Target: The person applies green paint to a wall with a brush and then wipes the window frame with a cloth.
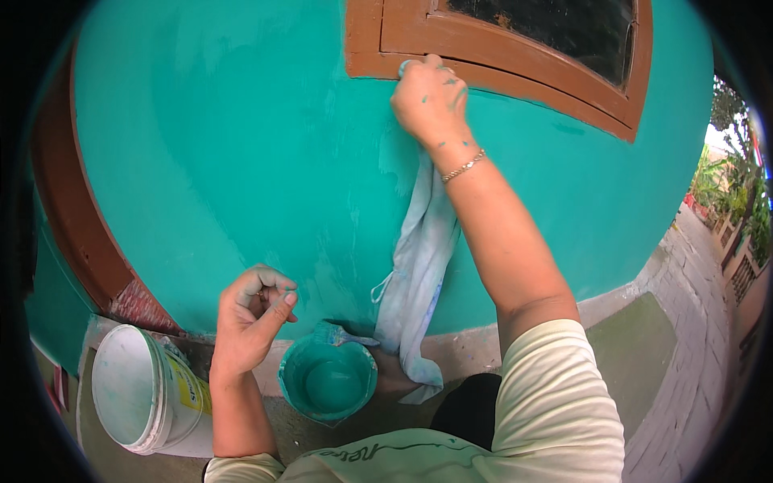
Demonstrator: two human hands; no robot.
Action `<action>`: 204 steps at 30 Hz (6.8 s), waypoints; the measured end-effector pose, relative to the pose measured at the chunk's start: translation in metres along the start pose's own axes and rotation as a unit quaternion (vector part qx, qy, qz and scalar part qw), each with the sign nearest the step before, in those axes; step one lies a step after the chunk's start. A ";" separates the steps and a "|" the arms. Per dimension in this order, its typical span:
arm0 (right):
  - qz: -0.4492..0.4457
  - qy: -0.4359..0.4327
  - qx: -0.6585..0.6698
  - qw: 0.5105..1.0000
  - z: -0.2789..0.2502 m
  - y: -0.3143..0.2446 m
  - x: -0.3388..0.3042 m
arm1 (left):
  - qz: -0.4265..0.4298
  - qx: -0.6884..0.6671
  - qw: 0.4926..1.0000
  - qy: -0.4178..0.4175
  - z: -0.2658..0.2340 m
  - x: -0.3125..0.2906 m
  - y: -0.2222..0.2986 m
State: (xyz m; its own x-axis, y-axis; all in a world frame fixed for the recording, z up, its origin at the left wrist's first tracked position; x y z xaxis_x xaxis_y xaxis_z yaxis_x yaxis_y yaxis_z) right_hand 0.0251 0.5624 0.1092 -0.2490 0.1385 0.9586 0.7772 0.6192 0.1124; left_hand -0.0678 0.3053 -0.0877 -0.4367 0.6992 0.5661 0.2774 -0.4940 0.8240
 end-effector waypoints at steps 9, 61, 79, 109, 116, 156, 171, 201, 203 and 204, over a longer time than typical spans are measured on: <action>-0.075 -0.029 0.045 0.996 -0.005 -0.051 0.019 | 0.007 0.015 1.000 -0.016 0.005 0.002 -0.001; 0.150 -0.264 0.805 0.510 -0.065 0.045 -0.063 | -0.004 -0.014 0.999 -0.047 0.034 0.004 -0.008; 0.115 -0.319 0.730 0.594 -0.080 0.059 -0.144 | -0.063 -0.012 0.986 -0.154 0.130 -0.004 -0.059; 0.040 -0.332 0.367 0.868 -0.006 0.149 -0.188 | 0.115 0.014 0.993 -0.004 0.197 0.093 0.005; 0.077 -0.450 0.651 0.607 -0.003 0.149 -0.204 | -0.041 -0.212 0.974 0.072 0.212 0.111 -0.008; 0.371 -0.013 0.713 0.595 -0.036 0.347 -0.164 | -0.093 0.064 0.987 -0.112 0.196 0.014 -0.115; 0.377 -0.132 0.736 0.547 -0.017 0.331 -0.178 | -0.175 -0.022 0.978 -0.113 0.167 -0.010 -0.117; 0.208 -0.044 0.422 0.881 -0.002 0.273 -0.051 | -0.224 0.079 0.971 -0.010 0.027 -0.074 -0.077; 0.166 0.005 0.298 0.940 -0.001 0.269 -0.047 | -0.218 0.079 0.973 -0.008 0.024 -0.077 -0.077; 0.145 0.030 0.237 0.960 -0.004 0.263 -0.045 | -0.216 0.081 0.973 -0.003 0.022 -0.078 -0.076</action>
State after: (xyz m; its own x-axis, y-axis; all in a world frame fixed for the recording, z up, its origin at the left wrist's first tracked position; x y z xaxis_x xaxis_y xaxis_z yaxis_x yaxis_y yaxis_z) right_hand 0.2429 0.7162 0.0961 -0.0175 0.3225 0.9464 0.4548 0.8455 -0.2797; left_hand -0.0360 0.2990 -0.1938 -0.5378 0.8265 0.1666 0.2004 -0.0666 0.9775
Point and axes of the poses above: each hand's wrist, its own x-axis towards the middle knuckle, its own z-axis out of the palm, y = z × x, the point moved 7 cm from there along x, towards the middle knuckle, and after that the axes turned 11 degrees about -x, right-handed, at the moved point
